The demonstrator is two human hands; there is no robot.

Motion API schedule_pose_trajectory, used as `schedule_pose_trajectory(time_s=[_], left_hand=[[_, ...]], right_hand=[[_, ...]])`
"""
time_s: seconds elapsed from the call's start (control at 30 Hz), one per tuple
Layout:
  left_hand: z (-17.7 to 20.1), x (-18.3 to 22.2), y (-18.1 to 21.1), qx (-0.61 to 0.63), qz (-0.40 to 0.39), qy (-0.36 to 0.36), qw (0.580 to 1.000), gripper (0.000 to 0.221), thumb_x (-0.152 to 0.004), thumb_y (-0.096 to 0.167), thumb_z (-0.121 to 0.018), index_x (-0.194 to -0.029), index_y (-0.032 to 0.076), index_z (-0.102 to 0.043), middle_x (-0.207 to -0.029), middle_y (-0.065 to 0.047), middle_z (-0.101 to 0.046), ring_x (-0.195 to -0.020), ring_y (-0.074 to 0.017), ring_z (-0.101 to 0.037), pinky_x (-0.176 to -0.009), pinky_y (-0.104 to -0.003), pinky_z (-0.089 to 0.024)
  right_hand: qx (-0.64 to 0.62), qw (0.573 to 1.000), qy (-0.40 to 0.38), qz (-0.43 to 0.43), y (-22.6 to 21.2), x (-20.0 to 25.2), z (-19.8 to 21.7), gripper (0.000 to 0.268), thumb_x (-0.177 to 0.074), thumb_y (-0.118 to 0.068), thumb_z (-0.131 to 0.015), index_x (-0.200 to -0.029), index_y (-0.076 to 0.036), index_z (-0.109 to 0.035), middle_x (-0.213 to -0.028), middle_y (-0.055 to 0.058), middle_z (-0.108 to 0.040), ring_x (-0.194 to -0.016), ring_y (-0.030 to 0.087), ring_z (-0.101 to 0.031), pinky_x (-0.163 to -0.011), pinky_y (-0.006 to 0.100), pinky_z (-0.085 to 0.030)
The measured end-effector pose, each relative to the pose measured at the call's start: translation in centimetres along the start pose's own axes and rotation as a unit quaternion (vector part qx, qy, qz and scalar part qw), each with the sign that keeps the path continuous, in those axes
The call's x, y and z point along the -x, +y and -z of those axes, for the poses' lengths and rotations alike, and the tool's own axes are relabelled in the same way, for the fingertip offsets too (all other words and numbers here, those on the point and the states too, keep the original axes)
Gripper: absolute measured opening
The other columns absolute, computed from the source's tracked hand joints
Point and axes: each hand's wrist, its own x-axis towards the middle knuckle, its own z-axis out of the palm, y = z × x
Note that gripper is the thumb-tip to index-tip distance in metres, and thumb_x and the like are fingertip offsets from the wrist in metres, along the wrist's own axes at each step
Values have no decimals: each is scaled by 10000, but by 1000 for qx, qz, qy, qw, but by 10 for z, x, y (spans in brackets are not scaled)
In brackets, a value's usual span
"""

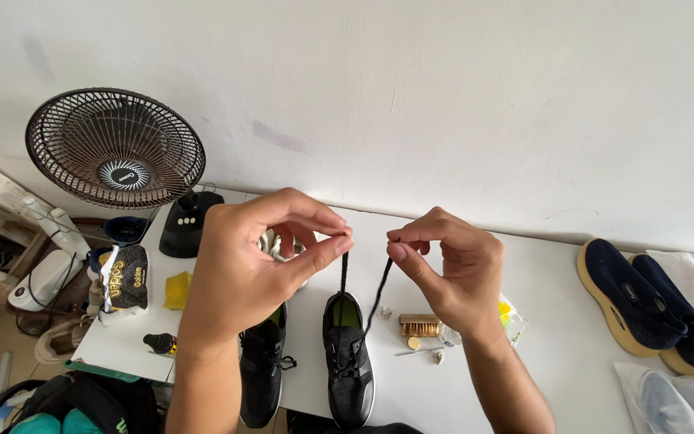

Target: The person laces two black dress shoes by threading a black lace through the eyelets and tying a knot at the top.

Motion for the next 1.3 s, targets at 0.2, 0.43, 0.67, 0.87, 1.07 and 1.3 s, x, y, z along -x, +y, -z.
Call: schedule_pose_trajectory(time_s=[0.2,0.43,0.67,0.87,1.07,1.3], left_hand=[[-2,2,-5,-14,15,-13,1000,103,-906,151,-922,-948,124,-831,-918,24,-881,-747,-62,-803,-637,-192,-529],[-3,2,-8,0,61,-51,997,106,-886,196,-935,-921,157,-843,-900,63,-884,-796,-52,-839,-675,-199,-536],[55,78,-108,503,-194,-365,759,452,-1224,256,-537,-953,90,-859,-874,-47,-852,-576,-251,-731,-563,-394,-597],[43,189,-189,237,160,-407,868,204,-971,96,-853,-1160,87,-777,-1097,-62,-819,-891,-150,-770,-807,-277,-699],[-124,244,-244,-169,136,-302,928,160,-997,66,-788,-1156,51,-791,-1196,-110,-728,-1221,-380,-703,-983,-520,-565],[-171,285,-334,-323,-37,-330,886,55,-972,131,-795,-943,101,-759,-1035,15,-556,-1123,-203,-547,-936,-377,-454]], right_hand=[[-7,1000,17,-1,-5,-1,4,47,-979,-65,-823,-961,-37,-790,-878,95,-790,-774,168,-649,-724,270,-519],[-32,999,18,-1,-7,0,3,35,-987,-61,-810,-964,-51,-784,-895,101,-793,-792,182,-675,-748,283,-532],[252,960,-119,-23,10,43,56,31,-959,-80,-834,-982,-101,-834,-901,-30,-839,-735,94,-705,-720,247,-577],[490,711,-294,-410,148,189,101,330,-925,-188,-807,-1240,-274,-852,-1320,-107,-845,-1147,210,-819,-1006,425,-632],[272,868,-335,-246,205,270,-29,221,-945,-366,-811,-1139,-260,-823,-893,21,-811,-837,343,-796,-759,522,-637],[366,878,-302,-67,264,338,-78,65,-1018,-266,-754,-1064,-221,-766,-808,-61,-666,-719,195,-753,-637,359,-599]])
